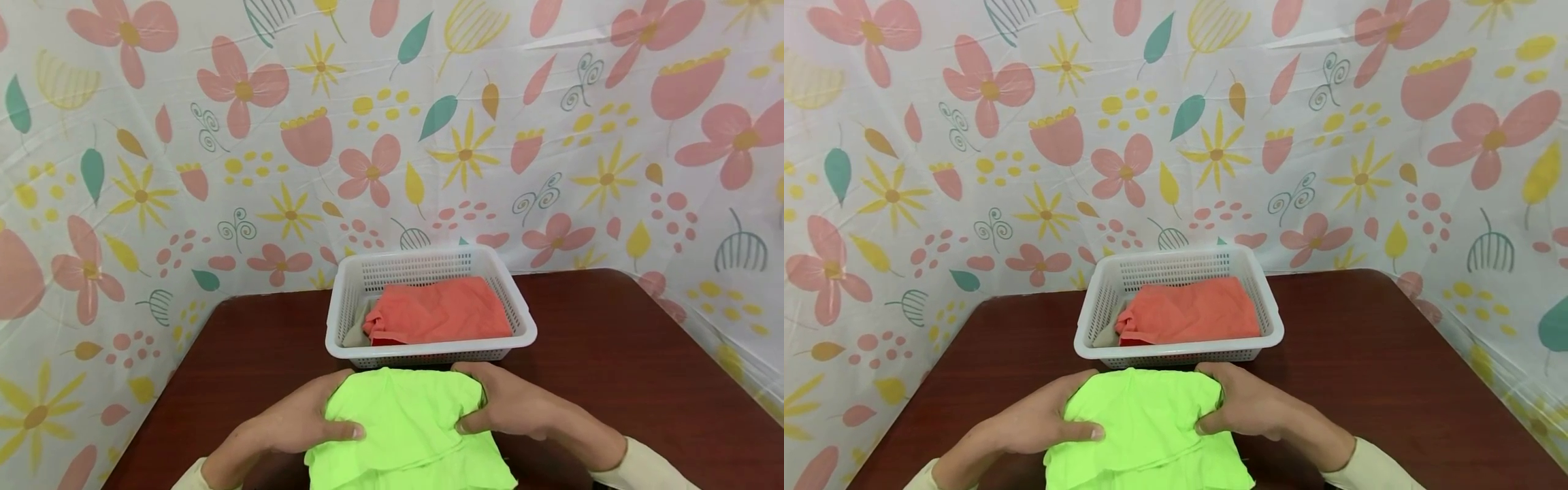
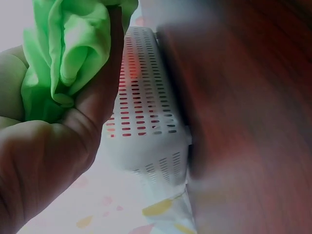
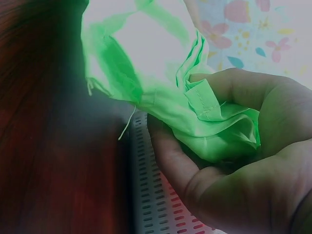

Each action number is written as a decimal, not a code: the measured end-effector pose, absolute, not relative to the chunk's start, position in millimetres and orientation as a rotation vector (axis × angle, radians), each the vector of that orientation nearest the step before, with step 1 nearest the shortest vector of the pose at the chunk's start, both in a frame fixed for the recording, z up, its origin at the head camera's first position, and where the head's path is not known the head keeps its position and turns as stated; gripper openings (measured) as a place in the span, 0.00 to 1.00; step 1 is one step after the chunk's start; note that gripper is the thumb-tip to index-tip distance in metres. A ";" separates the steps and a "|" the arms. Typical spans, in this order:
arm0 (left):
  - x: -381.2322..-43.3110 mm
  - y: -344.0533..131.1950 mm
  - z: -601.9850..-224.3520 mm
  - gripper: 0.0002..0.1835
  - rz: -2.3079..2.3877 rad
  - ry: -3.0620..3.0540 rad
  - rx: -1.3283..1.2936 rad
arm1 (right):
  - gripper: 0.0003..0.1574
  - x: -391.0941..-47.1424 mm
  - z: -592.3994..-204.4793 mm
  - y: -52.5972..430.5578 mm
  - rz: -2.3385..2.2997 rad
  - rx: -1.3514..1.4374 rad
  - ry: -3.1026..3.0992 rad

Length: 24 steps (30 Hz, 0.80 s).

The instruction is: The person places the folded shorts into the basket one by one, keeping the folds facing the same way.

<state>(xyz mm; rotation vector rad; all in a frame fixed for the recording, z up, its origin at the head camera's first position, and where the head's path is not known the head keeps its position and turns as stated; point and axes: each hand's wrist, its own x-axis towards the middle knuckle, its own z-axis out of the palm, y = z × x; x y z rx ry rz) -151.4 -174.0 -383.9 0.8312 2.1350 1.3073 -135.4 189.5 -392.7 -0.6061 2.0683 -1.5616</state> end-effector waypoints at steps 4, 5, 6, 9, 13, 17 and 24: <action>-152.7 -172.9 -381.6 0.29 1.322 2.126 0.884 | 0.57 -135.9 -386.7 190.5 -1.536 -0.580 2.123; -153.3 -172.4 -381.0 0.30 1.327 2.121 0.894 | 0.53 -136.4 -384.8 190.9 -1.543 -0.599 2.115; -153.9 -172.0 -380.3 0.30 1.333 2.119 0.906 | 0.51 -136.6 -382.5 191.5 -1.550 -0.612 2.113; -155.3 -170.6 -377.1 0.31 1.352 2.111 0.904 | 0.43 -138.2 -376.0 194.0 -1.578 -0.690 2.116; -156.9 -169.0 -371.9 0.31 1.360 2.121 0.853 | 0.39 -140.4 -369.5 197.8 -1.576 -0.754 2.147; -159.5 -167.3 -366.2 0.30 1.353 2.152 0.824 | 0.39 -142.4 -366.2 199.8 -1.577 -0.769 2.169; -167.5 -162.2 -358.8 0.31 1.436 2.124 0.731 | 0.27 -147.5 -356.9 200.8 -1.602 -0.715 2.176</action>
